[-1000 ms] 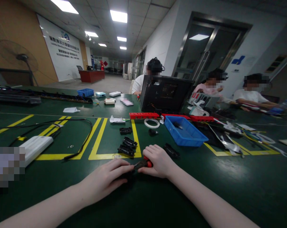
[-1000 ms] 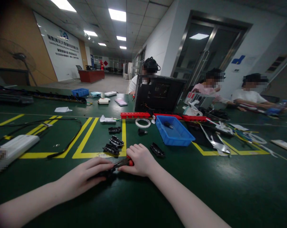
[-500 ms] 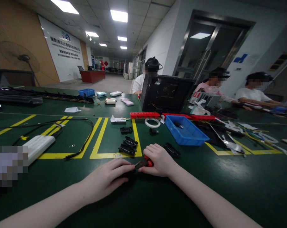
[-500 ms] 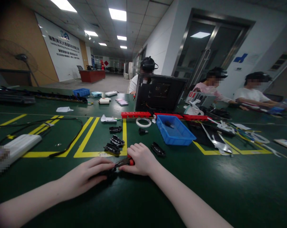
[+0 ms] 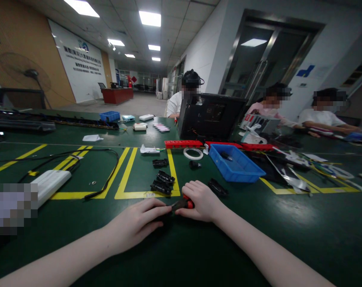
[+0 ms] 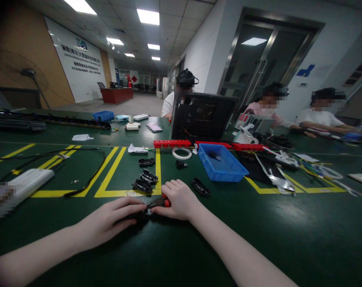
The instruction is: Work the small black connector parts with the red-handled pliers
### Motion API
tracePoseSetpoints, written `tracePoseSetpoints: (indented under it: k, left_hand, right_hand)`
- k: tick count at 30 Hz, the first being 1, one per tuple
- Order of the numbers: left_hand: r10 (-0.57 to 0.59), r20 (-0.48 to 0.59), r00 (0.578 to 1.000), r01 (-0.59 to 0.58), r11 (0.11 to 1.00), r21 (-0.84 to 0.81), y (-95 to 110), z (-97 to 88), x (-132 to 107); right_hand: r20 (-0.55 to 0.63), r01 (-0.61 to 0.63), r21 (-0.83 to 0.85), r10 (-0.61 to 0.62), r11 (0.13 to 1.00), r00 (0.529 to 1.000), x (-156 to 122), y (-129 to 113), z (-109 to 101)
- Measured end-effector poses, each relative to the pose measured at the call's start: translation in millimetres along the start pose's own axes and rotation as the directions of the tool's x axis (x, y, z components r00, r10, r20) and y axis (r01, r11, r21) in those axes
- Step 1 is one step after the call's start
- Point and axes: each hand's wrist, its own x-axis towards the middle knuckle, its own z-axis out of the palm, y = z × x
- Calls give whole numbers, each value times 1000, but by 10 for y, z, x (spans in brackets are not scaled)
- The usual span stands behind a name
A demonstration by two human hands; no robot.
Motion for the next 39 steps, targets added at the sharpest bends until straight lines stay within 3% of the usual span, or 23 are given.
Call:
tracePoseSetpoints:
  k: [39]
  left_hand:
    - [-17,-46,999,13,996,-92,6,-26,5]
  right_hand:
    - [-30,-6,-12,6,1000,1000,-1,-2,-1]
